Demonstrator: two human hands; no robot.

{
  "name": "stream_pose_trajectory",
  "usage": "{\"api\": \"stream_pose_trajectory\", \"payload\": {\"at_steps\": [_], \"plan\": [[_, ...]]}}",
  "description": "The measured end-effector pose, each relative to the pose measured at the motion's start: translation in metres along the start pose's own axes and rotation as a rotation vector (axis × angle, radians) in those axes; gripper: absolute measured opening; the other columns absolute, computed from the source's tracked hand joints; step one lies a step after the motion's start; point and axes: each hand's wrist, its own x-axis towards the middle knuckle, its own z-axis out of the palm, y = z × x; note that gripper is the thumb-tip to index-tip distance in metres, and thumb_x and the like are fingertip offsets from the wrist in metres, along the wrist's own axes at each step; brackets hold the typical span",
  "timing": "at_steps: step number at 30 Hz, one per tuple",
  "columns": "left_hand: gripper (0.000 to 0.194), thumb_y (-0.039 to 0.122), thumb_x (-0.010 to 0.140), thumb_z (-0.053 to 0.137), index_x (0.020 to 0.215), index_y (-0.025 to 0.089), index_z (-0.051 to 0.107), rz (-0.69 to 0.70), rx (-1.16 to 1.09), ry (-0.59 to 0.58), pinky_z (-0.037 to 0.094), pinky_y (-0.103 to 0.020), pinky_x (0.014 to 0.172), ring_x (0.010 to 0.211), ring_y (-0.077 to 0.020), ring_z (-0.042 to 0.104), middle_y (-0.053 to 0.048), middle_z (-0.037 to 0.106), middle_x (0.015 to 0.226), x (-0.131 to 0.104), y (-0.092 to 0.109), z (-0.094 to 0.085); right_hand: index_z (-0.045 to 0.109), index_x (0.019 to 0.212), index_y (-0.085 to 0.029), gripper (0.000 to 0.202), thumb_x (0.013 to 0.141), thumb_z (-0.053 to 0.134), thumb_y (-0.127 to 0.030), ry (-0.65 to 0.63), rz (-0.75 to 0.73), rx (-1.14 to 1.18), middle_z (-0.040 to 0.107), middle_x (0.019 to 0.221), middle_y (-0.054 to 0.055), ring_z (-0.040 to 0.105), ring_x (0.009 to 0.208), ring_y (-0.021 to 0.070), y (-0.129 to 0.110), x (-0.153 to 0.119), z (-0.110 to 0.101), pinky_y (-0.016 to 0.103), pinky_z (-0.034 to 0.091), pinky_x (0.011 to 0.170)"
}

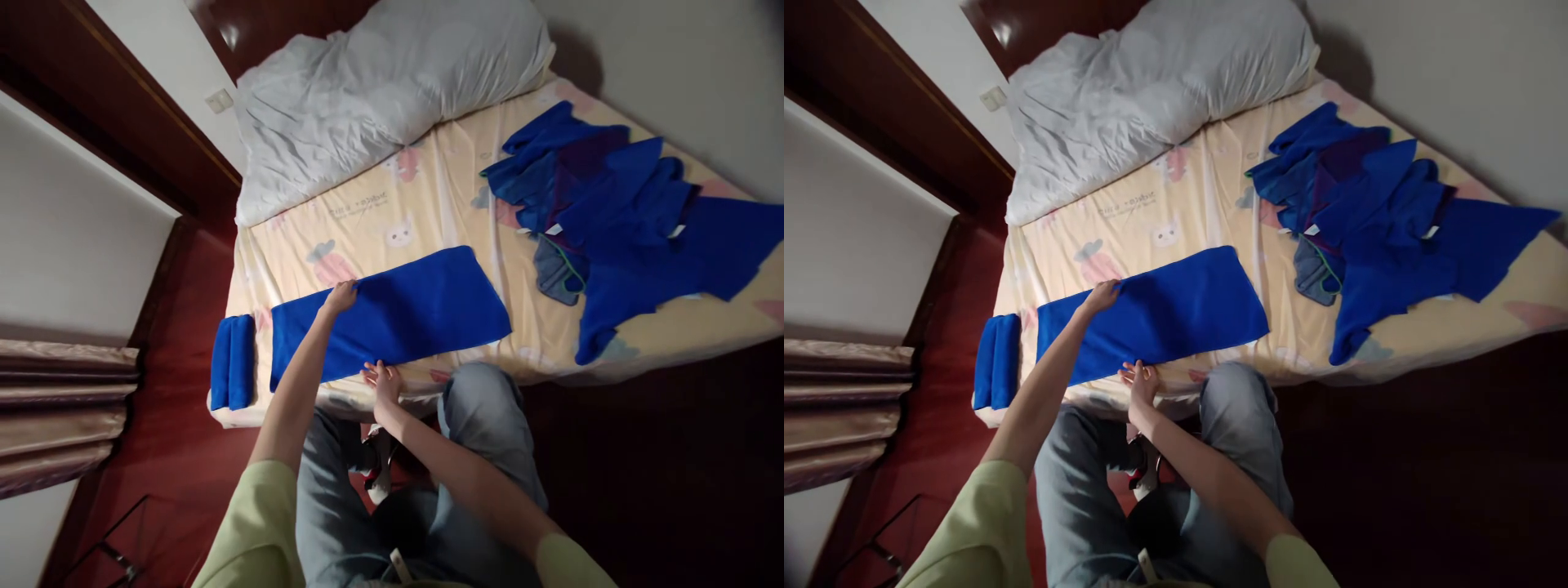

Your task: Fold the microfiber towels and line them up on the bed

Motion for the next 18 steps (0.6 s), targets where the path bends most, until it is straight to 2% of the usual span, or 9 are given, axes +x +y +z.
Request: {"api": "stream_pose_trajectory", "payload": {"at_steps": [4,8,13,18], "plan": [[0.044,0.011,0.095,0.048,0.135,0.011,0.067,-0.032,0.013,-0.030,0.047,-0.040,0.114,0.131,-0.0294,0.063,-0.019,0.070,0.133,0.043,0.005,0.009,0.054,0.084,-0.024,0.035,0.088,0.076,-0.050,-0.003,0.014,0.001,0.082,0.093,0.010,0.079,0.072,0.0210,-0.002,-0.002,0.001,0.031,0.065,0.067],[0.043,0.010,0.095,0.047,0.132,0.011,0.068,-0.042,0.010,-0.037,0.049,-0.041,0.110,0.126,-0.0283,0.064,-0.019,0.071,0.131,0.064,0.000,0.015,0.055,0.088,-0.023,0.031,0.089,0.074,-0.048,-0.019,0.040,0.018,0.082,0.101,0.011,0.080,0.077,0.0209,-0.003,-0.003,0.001,0.032,0.066,0.072],[0.029,0.018,0.094,0.057,0.116,0.013,0.075,-0.039,-0.014,-0.041,0.050,-0.039,0.110,0.122,-0.0277,0.063,-0.017,0.072,0.121,0.078,-0.006,0.024,0.054,0.091,-0.023,0.031,0.092,0.071,-0.049,-0.002,0.055,0.027,0.082,0.102,0.011,0.080,0.079,0.0207,-0.003,-0.001,-0.003,0.033,0.065,0.075],[0.024,0.022,0.093,0.063,0.111,0.016,0.077,-0.077,-0.067,-0.006,0.052,-0.045,0.105,0.114,-0.0281,0.064,-0.015,0.073,0.112,0.073,-0.011,0.022,0.054,0.090,-0.023,0.033,0.092,0.072,-0.050,-0.023,0.031,0.005,0.082,0.105,0.012,0.080,0.083,0.0205,-0.003,0.001,-0.007,0.032,0.065,0.078]]}}
